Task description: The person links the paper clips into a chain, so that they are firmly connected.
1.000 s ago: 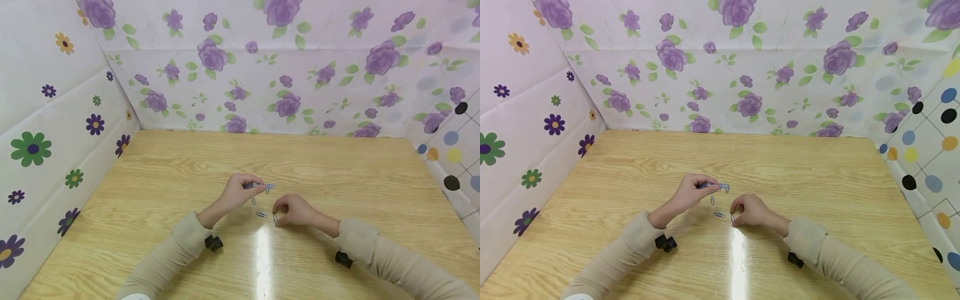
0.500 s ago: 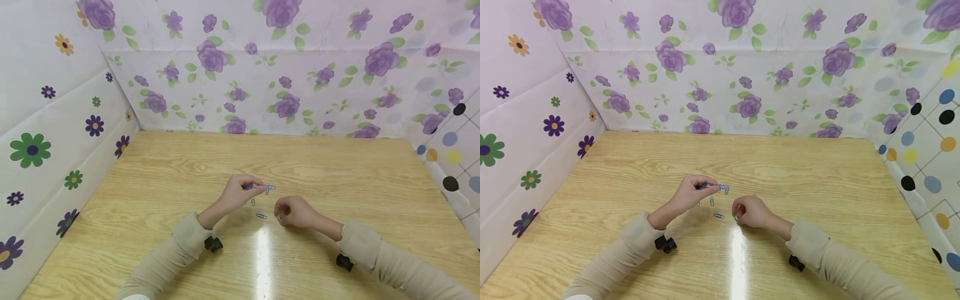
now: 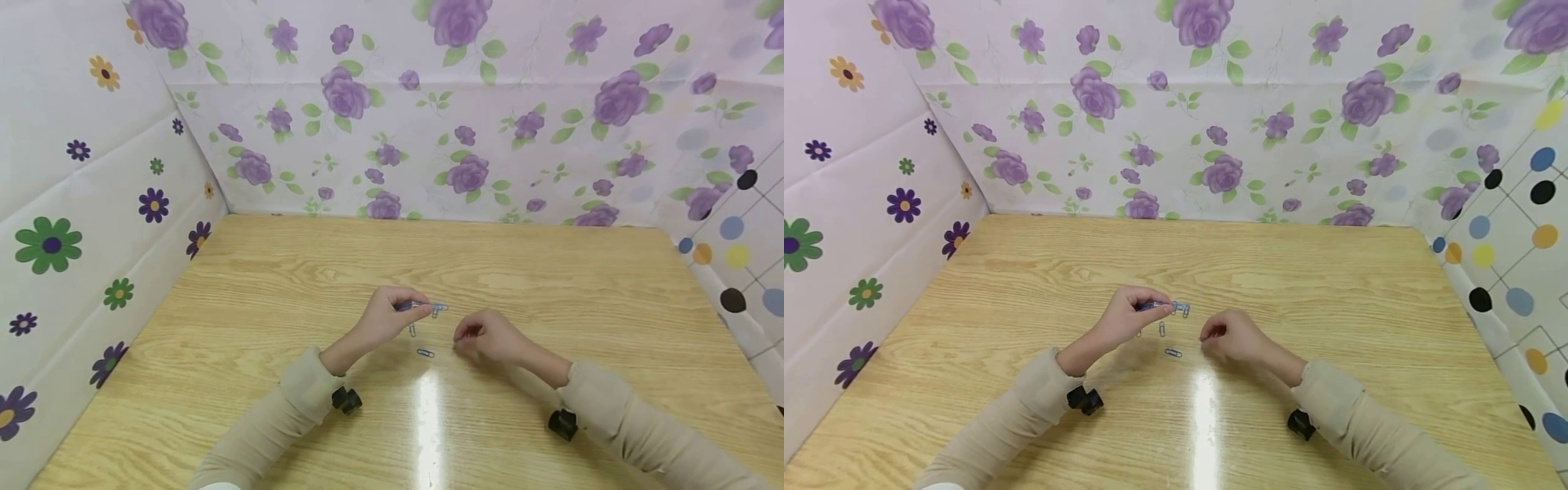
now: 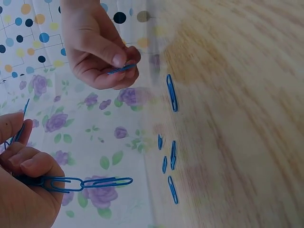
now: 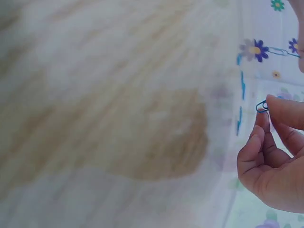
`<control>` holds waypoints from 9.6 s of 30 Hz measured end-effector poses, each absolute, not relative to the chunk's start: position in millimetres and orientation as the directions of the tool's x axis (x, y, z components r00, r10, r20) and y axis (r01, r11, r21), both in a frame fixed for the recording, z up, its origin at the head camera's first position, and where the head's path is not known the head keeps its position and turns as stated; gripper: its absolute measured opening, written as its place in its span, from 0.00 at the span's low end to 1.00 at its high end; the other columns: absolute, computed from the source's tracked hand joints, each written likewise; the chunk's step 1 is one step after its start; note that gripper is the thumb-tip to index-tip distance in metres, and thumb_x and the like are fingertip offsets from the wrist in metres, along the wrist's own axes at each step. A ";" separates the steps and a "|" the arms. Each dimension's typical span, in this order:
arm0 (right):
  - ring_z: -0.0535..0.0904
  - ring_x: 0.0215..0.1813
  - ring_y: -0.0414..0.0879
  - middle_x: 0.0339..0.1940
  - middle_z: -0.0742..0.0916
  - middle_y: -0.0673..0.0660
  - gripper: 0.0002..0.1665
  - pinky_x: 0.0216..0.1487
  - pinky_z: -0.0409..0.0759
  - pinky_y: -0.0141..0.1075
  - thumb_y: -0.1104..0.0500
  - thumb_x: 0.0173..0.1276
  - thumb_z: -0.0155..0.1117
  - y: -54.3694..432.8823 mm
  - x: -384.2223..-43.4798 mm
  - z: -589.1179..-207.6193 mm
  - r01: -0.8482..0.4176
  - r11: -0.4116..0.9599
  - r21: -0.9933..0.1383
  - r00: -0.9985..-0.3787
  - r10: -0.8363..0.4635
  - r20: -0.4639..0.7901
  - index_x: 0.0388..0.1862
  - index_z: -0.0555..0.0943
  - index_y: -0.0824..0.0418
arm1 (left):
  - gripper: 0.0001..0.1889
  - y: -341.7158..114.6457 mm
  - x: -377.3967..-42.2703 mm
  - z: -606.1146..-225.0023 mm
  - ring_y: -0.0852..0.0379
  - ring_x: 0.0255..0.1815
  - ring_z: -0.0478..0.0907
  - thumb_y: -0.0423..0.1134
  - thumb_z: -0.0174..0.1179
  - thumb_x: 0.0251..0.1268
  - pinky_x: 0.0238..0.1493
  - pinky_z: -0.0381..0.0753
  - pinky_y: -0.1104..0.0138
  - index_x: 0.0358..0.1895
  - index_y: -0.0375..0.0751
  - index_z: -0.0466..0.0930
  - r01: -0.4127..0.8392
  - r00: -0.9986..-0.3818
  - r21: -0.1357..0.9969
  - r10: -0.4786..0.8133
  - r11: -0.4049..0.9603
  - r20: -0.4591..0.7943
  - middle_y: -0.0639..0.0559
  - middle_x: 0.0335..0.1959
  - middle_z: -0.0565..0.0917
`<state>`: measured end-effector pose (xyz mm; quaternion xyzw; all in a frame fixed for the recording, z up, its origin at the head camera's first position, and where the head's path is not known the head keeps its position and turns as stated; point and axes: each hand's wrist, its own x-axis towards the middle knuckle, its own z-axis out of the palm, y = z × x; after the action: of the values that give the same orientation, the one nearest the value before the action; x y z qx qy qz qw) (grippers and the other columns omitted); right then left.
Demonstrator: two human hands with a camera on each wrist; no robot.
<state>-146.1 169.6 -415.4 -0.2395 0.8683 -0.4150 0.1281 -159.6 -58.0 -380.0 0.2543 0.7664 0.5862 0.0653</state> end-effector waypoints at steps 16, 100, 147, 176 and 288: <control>0.81 0.32 0.51 0.32 0.84 0.63 0.10 0.35 0.80 0.40 0.69 0.61 0.60 173.4 -149.7 -392.8 -0.236 0.404 -0.884 -0.862 -0.508 -0.002 0.41 0.80 0.72 | 0.08 -58.1 -145.4 -351.0 0.63 0.13 0.55 0.31 0.58 0.60 0.17 0.57 0.74 0.37 0.27 0.82 0.300 -0.854 0.929 0.494 0.216 0.161 0.51 0.19 0.75; 0.79 0.29 0.48 0.30 0.82 0.67 0.05 0.35 0.79 0.37 0.70 0.65 0.53 155.2 -151.1 -365.8 -0.158 0.190 -0.969 -0.870 -0.491 0.046 0.37 0.72 0.74 | 0.06 -54.3 -140.1 -350.0 0.69 0.11 0.53 0.26 0.61 0.55 0.15 0.55 0.75 0.35 0.27 0.82 0.534 -0.765 0.815 0.538 0.224 0.353 0.53 0.10 0.67; 0.68 0.27 0.45 0.26 0.78 0.54 0.21 0.26 0.67 0.33 0.57 0.49 0.73 137.2 -202.7 -419.3 -0.143 0.705 -0.695 -0.941 -0.313 -0.125 0.40 0.80 0.66 | 0.07 -62.8 -140.2 -347.4 0.66 0.11 0.53 0.28 0.60 0.57 0.15 0.55 0.74 0.37 0.28 0.82 0.384 -0.830 0.899 0.504 0.209 0.238 0.50 0.13 0.70; 0.75 0.26 0.44 0.26 0.82 0.55 0.08 0.24 0.74 0.32 0.68 0.51 0.69 148.4 -200.0 -422.5 -0.160 0.603 -0.782 -0.949 -0.311 -0.046 0.32 0.80 0.66 | 0.06 -61.6 -142.5 -350.0 0.66 0.11 0.53 0.28 0.60 0.57 0.15 0.55 0.74 0.36 0.28 0.83 0.374 -0.837 0.904 0.496 0.210 0.231 0.39 0.18 0.77; 0.78 0.24 0.42 0.25 0.84 0.54 0.07 0.26 0.76 0.33 0.70 0.61 0.59 143.5 -135.0 -356.0 -0.441 0.339 -0.831 -0.864 -0.411 0.291 0.38 0.80 0.68 | 0.10 -62.9 -141.4 -353.5 0.65 0.14 0.50 0.24 0.64 0.49 0.17 0.53 0.75 0.37 0.24 0.80 0.621 -0.702 0.772 0.536 0.138 0.469 0.48 0.13 0.67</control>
<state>-135.0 143.5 -356.0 -0.2605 0.8182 -0.5123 -0.0147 -141.4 -62.9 -353.5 0.3840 0.7533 0.5324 -0.0396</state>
